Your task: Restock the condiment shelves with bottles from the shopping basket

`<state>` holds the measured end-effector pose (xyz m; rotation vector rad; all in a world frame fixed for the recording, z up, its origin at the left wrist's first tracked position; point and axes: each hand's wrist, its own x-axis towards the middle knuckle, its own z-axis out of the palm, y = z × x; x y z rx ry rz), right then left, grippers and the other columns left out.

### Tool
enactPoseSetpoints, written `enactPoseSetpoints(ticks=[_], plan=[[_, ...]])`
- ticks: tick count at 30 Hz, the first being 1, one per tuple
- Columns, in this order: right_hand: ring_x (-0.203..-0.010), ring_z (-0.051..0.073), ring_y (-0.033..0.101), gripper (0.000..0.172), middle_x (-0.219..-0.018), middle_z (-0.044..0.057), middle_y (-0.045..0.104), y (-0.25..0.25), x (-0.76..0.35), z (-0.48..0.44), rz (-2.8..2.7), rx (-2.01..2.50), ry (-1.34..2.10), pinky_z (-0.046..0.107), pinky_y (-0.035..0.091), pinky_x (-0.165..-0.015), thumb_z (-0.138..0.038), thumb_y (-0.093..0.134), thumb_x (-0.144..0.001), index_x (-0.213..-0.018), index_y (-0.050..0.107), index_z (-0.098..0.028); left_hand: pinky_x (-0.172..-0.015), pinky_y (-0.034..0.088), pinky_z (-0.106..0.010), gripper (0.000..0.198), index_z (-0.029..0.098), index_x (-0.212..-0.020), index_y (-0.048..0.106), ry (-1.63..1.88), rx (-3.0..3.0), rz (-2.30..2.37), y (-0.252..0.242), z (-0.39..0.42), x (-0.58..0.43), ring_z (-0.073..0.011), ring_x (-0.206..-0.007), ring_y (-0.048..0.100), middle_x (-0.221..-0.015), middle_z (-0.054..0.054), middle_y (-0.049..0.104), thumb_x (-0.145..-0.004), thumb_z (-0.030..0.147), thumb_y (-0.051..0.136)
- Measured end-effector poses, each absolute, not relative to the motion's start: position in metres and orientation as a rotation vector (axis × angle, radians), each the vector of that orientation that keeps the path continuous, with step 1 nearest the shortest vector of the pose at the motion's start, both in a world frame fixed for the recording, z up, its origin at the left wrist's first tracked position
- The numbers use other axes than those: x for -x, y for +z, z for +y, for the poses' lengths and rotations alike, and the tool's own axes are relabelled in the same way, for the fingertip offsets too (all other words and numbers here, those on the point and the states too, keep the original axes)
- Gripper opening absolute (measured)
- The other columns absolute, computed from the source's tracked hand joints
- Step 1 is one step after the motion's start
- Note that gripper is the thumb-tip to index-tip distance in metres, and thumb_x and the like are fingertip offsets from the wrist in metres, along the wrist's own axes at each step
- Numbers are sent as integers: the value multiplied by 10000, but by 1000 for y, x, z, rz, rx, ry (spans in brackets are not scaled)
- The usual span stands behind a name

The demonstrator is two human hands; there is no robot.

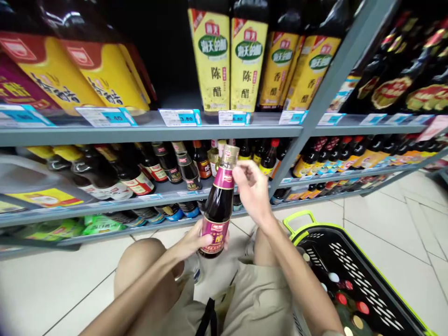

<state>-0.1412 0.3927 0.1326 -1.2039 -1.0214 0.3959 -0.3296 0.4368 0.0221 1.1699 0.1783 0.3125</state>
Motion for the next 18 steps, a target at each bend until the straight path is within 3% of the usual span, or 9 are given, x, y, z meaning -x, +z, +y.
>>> enactPoseSetpoints(ticks=[4, 6, 9, 12, 18], plan=[[-930, 216, 703, 506, -1013, 52, 766, 69, 146, 409, -1010, 1120, 761, 346, 575, -869, -710, 583, -967, -1092, 734, -243, -789, 578, -399, 751, 141, -1242, 614, 221, -928, 70, -5, 444, 341, -269, -834, 753, -1028, -155, 760, -807, 733, 770], [-847, 226, 716, 563, -945, 63, 777, 44, 152, 413, -880, 1115, 857, 349, 590, -791, -748, 552, -960, -1084, 740, -233, -758, 572, -400, 911, 104, -1271, 628, 176, -802, 108, -12, 441, 336, -287, -811, 756, -1005, -181, 765, -824, 895, 567], [-628, 197, 662, 596, -771, 53, 753, 22, 159, 413, -689, 1187, 907, 309, 540, -586, -764, 574, -934, -1000, 751, -198, -648, 544, -365, 1023, 71, -1348, 608, 93, -632, 193, -21, 431, 325, -332, -848, 762, -1021, -218, 766, -888, 932, 303], [-514, 159, 585, 584, -658, 29, 703, 16, 161, 410, -587, 1221, 960, 276, 468, -494, -731, 573, -951, -928, 753, -176, -545, 500, -312, 996, 85, -1399, 577, 35, -535, 214, -32, 421, 319, -347, -867, 764, -1044, -230, 765, -921, 900, 262], [-586, 147, 601, 511, -757, 33, 733, 17, 162, 408, -647, 1217, 964, 256, 479, -536, -669, 605, -964, -920, 744, -179, -577, 545, -349, 1016, 93, -1359, 602, 59, -518, 252, -46, 407, 314, -348, -855, 774, -1028, -215, 779, -906, 917, 217]])
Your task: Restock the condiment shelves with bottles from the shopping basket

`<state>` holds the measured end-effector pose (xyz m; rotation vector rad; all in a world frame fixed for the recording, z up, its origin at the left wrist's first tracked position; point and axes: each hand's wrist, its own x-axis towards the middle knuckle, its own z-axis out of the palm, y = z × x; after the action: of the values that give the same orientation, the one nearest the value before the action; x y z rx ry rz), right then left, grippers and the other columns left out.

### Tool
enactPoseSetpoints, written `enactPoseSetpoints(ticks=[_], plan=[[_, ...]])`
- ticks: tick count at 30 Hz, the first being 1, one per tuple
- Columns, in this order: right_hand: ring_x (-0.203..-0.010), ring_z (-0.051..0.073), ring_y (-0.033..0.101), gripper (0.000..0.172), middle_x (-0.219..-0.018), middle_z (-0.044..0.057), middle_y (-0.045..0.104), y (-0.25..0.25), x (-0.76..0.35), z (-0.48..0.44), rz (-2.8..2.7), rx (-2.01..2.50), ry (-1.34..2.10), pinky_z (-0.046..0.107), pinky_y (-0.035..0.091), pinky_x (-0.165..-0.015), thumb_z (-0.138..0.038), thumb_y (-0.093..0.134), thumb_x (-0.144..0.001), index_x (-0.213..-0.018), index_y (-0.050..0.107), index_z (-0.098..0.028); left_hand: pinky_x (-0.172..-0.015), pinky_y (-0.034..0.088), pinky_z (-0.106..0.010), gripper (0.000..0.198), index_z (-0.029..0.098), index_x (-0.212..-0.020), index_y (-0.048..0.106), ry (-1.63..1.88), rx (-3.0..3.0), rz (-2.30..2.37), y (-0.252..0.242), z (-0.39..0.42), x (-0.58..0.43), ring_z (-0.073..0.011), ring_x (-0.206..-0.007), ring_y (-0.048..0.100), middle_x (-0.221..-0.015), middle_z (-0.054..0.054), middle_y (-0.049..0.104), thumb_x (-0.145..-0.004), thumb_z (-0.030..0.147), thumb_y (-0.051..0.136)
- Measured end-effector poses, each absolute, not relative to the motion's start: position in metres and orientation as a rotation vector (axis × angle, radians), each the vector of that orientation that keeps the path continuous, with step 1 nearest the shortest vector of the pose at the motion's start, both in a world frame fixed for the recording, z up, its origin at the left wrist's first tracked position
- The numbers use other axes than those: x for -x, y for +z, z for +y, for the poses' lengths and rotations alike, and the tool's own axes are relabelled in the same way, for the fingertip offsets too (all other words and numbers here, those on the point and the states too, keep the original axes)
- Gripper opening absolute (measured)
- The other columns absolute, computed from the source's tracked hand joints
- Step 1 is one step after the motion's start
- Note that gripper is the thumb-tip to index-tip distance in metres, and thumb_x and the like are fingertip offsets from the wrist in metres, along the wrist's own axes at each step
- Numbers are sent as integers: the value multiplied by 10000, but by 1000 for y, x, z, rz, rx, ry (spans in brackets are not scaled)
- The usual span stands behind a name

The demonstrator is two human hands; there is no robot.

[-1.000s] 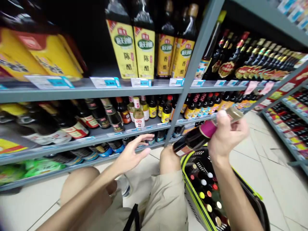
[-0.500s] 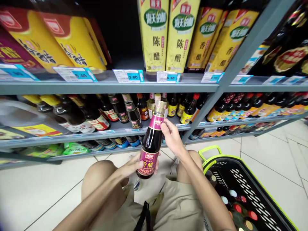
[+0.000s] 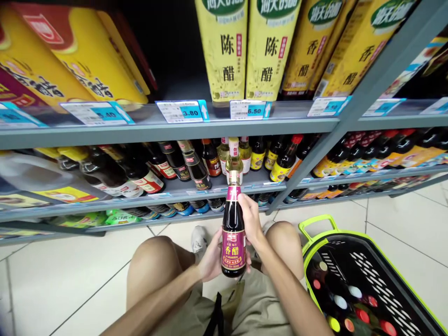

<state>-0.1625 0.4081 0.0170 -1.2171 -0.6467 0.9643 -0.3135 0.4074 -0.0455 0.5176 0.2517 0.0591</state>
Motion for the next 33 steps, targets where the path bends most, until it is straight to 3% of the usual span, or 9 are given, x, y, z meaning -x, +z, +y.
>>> enactPoseSetpoints(ticks=[4, 9, 13, 16, 20, 24, 29, 33], plan=[[-576, 138, 581, 506, -727, 26, 719, 17, 165, 408, -619, 1219, 948, 246, 467, -528, -661, 609, -962, -916, 737, -174, -598, 519, -345, 1002, 82, -1348, 613, 78, -589, 257, -41, 408, 311, -339, -839, 776, -1026, -194, 783, -911, 902, 239], [-564, 145, 594, 525, -718, 31, 718, 21, 167, 407, -585, 1243, 923, 249, 461, -496, -681, 635, -929, -879, 718, -166, -886, 553, -490, 956, 108, -1245, 677, 107, -625, 292, -29, 410, 311, -315, -773, 774, -884, -132, 787, -901, 897, 262], [-526, 146, 587, 541, -690, 33, 712, 19, 167, 407, -591, 1247, 924, 255, 454, -476, -687, 636, -925, -890, 736, -157, -993, 513, -539, 927, 121, -1259, 688, 121, -643, 275, -25, 408, 310, -341, -838, 777, -892, -124, 781, -916, 878, 278], [-508, 152, 579, 543, -645, 30, 696, 17, 167, 407, -563, 1263, 941, 255, 449, -464, -688, 642, -922, -895, 751, -157, -1010, 499, -607, 1020, 95, -1230, 698, 133, -621, 288, -31, 407, 309, -364, -802, 765, -851, -146, 770, -846, 948, 290], [-517, 158, 578, 559, -647, 39, 693, 17, 166, 407, -540, 1271, 939, 258, 454, -471, -699, 656, -906, -872, 764, -151, -1019, 493, -628, 962, 162, -1255, 715, 124, -615, 267, -44, 407, 306, -378, -811, 768, -855, -125, 758, -885, 912, 241], [-523, 175, 586, 577, -678, 47, 708, 16, 165, 405, -535, 1264, 950, 274, 459, -471, -725, 676, -870, -868, 772, -156, -996, 485, -687, 1094, 108, -1322, 691, 134, -605, 292, -61, 406, 302, -405, -772, 755, -838, -161, 748, -840, 955, 193], [-631, 216, 666, 576, -821, 87, 773, 15, 162, 403, -528, 1300, 927, 308, 540, -558, -732, 699, -842, -879, 787, -163, -914, 546, -627, 1030, 179, -1327, 722, 197, -558, 253, -90, 405, 289, -396, -755, 727, -908, -188, 750, -826, 955, 267], [-662, 254, 702, 572, -827, 93, 779, 12, 159, 404, -529, 1322, 899, 340, 567, -560, -734, 713, -819, -874, 800, -171, -932, 536, -596, 1080, 147, -1314, 716, 272, -524, 213, -101, 407, 275, -377, -807, 716, -1011, -205, 746, -757, 997, 353]])
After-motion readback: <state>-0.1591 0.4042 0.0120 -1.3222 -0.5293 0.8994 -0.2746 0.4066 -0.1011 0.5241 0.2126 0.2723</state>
